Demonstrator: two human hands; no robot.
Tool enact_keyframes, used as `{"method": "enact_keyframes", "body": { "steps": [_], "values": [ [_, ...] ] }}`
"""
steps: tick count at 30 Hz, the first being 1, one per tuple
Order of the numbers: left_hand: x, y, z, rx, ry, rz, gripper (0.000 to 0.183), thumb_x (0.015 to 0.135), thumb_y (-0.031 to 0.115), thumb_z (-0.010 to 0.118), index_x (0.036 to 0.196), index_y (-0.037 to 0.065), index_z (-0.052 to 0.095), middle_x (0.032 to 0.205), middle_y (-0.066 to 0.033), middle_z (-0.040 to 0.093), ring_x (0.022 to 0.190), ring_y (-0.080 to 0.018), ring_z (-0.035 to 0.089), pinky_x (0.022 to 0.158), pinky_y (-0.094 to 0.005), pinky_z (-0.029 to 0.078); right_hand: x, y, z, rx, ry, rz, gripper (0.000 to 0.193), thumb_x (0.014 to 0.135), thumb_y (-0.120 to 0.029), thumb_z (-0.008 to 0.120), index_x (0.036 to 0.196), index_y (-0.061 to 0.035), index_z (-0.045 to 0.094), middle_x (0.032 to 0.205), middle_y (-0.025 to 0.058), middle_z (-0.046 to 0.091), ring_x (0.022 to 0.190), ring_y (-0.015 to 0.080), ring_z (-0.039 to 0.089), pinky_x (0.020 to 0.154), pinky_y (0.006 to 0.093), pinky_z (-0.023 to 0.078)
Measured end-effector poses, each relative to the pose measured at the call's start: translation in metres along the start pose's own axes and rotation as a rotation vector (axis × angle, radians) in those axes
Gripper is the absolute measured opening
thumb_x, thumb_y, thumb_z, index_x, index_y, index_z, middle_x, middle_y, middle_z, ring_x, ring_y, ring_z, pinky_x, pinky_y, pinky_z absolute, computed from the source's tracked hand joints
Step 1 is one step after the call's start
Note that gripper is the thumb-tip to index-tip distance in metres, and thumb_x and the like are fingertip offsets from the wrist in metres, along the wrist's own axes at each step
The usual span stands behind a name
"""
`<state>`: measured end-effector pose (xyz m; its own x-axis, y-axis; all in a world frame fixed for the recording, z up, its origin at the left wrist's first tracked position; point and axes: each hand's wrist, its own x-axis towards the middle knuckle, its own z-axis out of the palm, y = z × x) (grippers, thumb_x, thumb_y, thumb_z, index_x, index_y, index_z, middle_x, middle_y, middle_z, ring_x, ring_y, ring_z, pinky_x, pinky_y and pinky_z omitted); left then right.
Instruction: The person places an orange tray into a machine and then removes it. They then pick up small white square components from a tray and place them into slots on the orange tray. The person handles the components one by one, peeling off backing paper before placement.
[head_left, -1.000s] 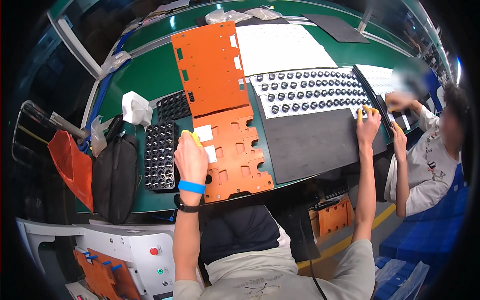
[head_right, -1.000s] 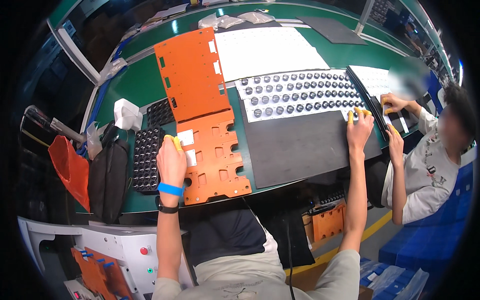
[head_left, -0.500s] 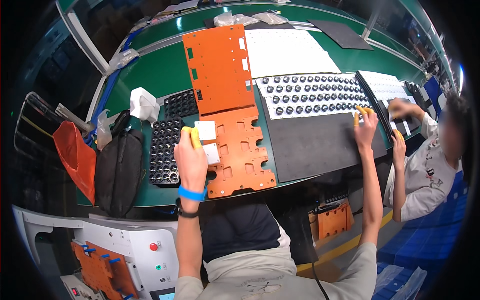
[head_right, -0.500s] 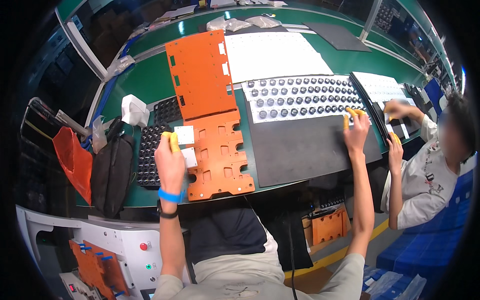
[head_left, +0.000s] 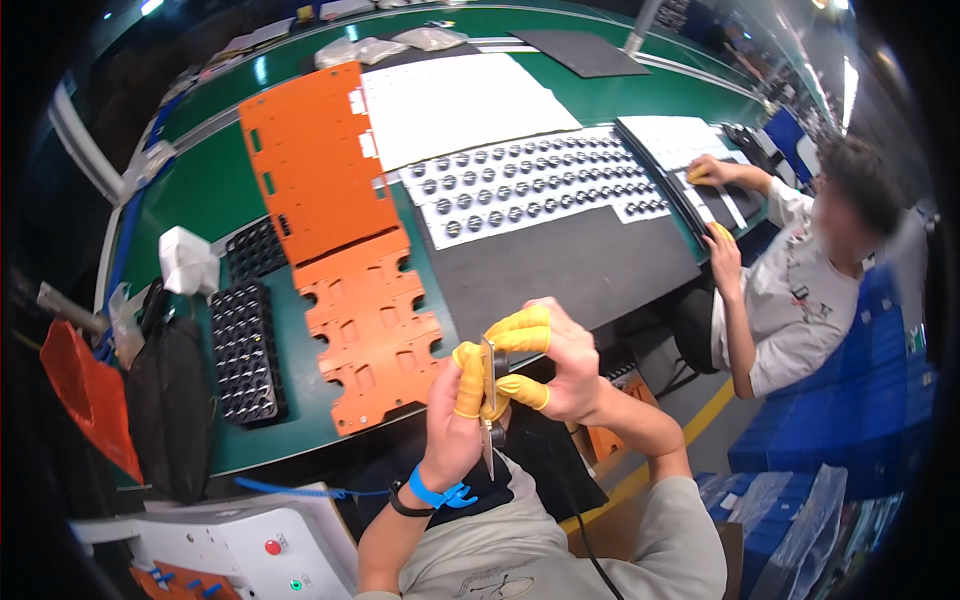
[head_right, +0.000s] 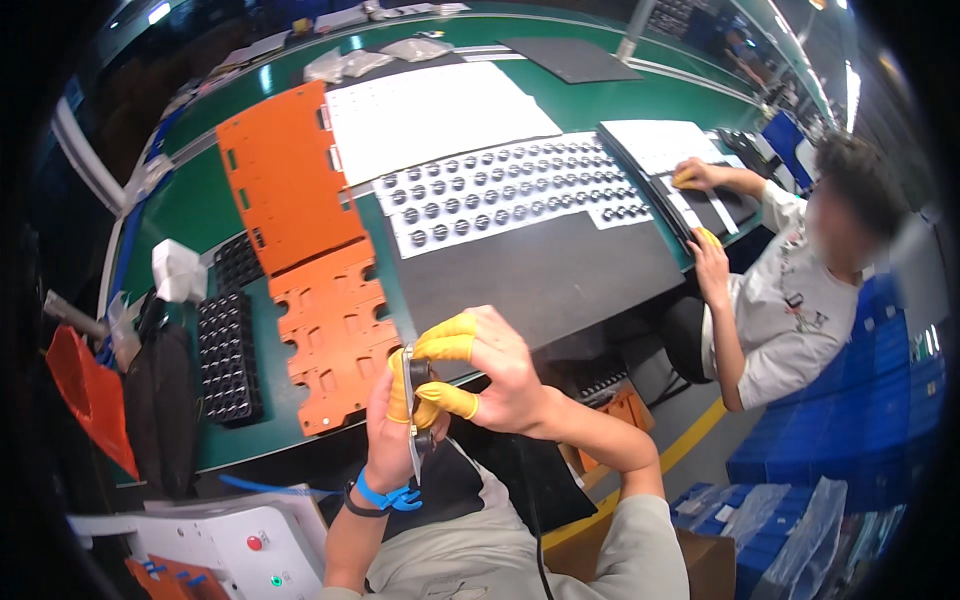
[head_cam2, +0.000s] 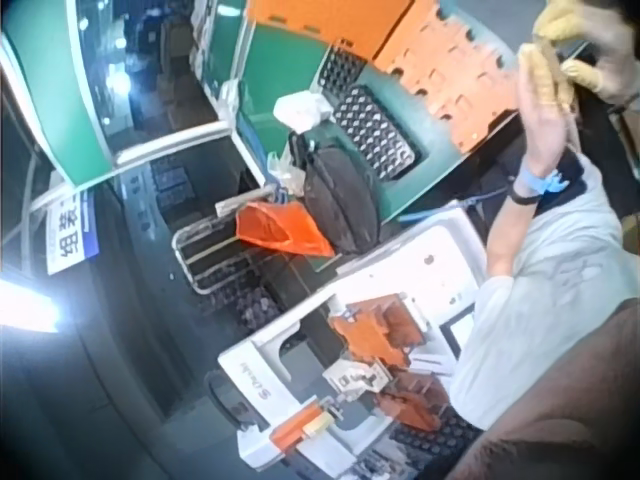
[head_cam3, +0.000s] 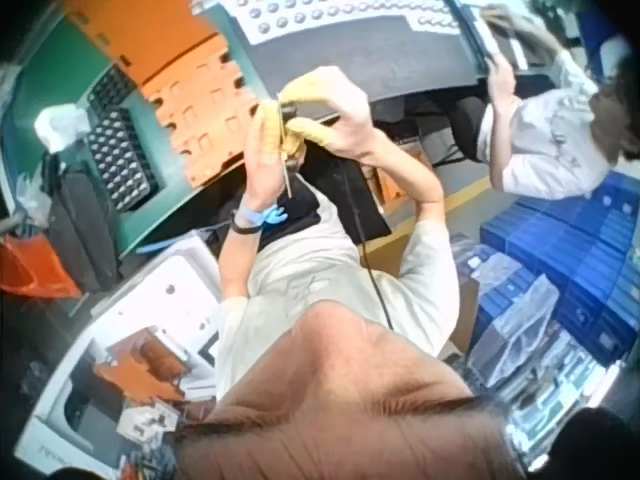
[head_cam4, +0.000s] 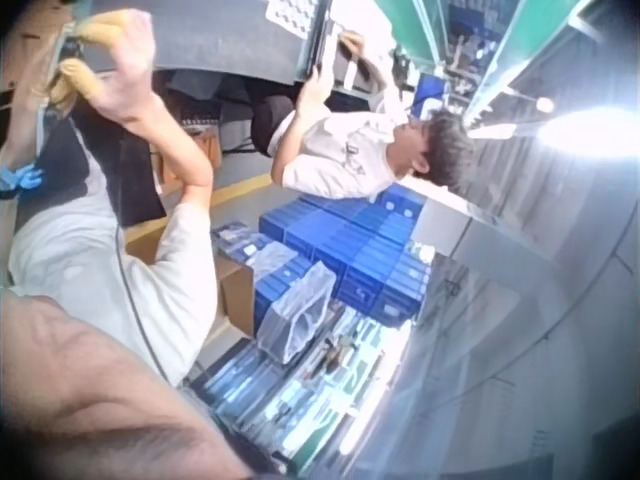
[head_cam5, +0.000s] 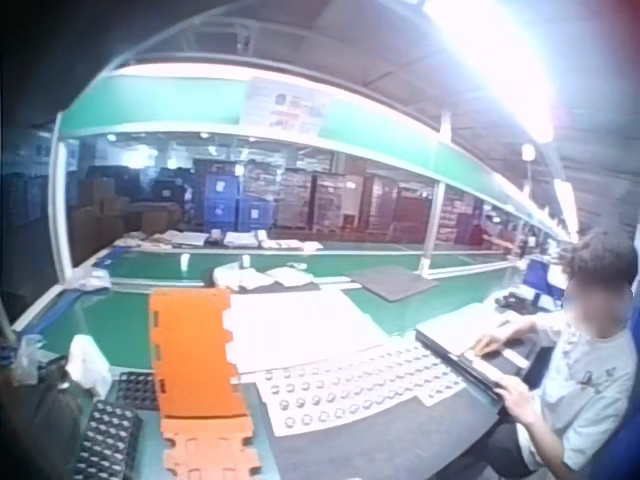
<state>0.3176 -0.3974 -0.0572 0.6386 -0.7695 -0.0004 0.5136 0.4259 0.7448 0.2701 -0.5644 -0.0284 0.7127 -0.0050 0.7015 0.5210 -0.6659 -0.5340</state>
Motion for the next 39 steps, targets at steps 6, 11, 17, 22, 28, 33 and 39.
{"method": "enact_keyframes", "body": {
  "steps": [6, 11, 17, 22, 28, 33, 39],
  "values": [
    [0.010, 0.002, -0.011, 0.438, 0.129, 0.189, 0.044, 0.106, 0.033, 0.051, 0.136, 0.001, 0.051, 0.071, 0.0047, 0.047, 0.063, -0.0031, 0.042, 0.057, -0.0192, 0.036, -0.017, 0.035, -0.037, -0.334, 0.204, 0.210, 0.032, 0.078, -0.008, 0.078, 0.108, -0.0026, 0.067, 0.109, 0.0140, 0.067, 0.101, 0.0332, 0.062, 0.091, 0.0404, 0.048],
    [0.016, 0.013, -0.037, 0.455, 0.313, 0.303, 0.035, 0.107, 0.024, 0.050, 0.133, 0.001, 0.054, 0.074, 0.0054, 0.047, 0.064, -0.0012, 0.039, 0.056, -0.0192, 0.033, -0.053, 0.142, -0.113, -0.923, 0.231, 0.452, 0.027, 0.080, -0.013, 0.078, 0.104, -0.0041, 0.069, 0.115, 0.0129, 0.064, 0.110, 0.0315, 0.057, 0.095, 0.0424, 0.044],
    [0.025, 0.013, -0.064, 0.462, 0.431, 0.276, 0.032, 0.109, 0.021, 0.044, 0.130, 0.001, 0.058, 0.073, 0.0041, 0.048, 0.065, -0.0030, 0.042, 0.060, -0.0197, 0.036, -0.064, 0.197, -0.140, -1.130, 0.118, 0.429, 0.029, 0.080, -0.017, 0.078, 0.104, -0.0027, 0.072, 0.120, 0.0129, 0.063, 0.114, 0.0305, 0.056, 0.099, 0.0426, 0.042],
    [0.025, 0.011, -0.068, 0.453, 0.402, 0.296, 0.031, 0.109, 0.020, 0.045, 0.129, 0.000, 0.058, 0.073, 0.0045, 0.048, 0.064, -0.0027, 0.042, 0.059, -0.0195, 0.036, -0.068, 0.215, -0.140, -1.215, 0.096, 0.469, 0.031, 0.080, -0.021, 0.077, 0.104, -0.0019, 0.074, 0.123, 0.0140, 0.063, 0.117, 0.0313, 0.054, 0.100, 0.0434, 0.042],
    [0.025, 0.016, -0.066, 0.420, 0.380, 0.259, 0.029, 0.108, 0.016, 0.048, 0.129, 0.000, 0.058, 0.083, 0.0045, 0.054, 0.065, -0.0013, 0.042, 0.057, -0.0187, 0.035, -0.066, 0.217, -0.136, -1.234, 0.132, 0.501, 0.030, 0.080, -0.022, 0.077, 0.104, -0.0038, 0.075, 0.124, 0.0145, 0.063, 0.118, 0.0315, 0.053, 0.099, 0.0430, 0.042],
    [0.025, 0.015, -0.067, 0.396, 0.388, 0.246, 0.029, 0.107, 0.016, 0.048, 0.129, 0.000, 0.058, 0.088, 0.0036, 0.056, 0.066, -0.0011, 0.042, 0.057, -0.0186, 0.035, -0.064, 0.221, -0.135, -1.249, 0.146, 0.515, 0.030, 0.081, -0.022, 0.077, 0.105, -0.0048, 0.075, 0.125, 0.0152, 0.063, 0.118, 0.0320, 0.053, 0.098, 0.0431, 0.042],
    [0.025, 0.015, -0.065, 0.401, 0.388, 0.261, 0.030, 0.108, 0.017, 0.044, 0.130, 0.001, 0.058, 0.080, 0.0045, 0.051, 0.063, -0.0018, 0.042, 0.053, -0.0169, 0.034, -0.061, 0.223, -0.135, -1.248, 0.144, 0.529, 0.029, 0.081, -0.023, 0.077, 0.103, -0.0046, 0.075, 0.124, 0.0173, 0.062, 0.118, 0.0332, 0.052, 0.098, 0.0436, 0.042]
  ]
}}
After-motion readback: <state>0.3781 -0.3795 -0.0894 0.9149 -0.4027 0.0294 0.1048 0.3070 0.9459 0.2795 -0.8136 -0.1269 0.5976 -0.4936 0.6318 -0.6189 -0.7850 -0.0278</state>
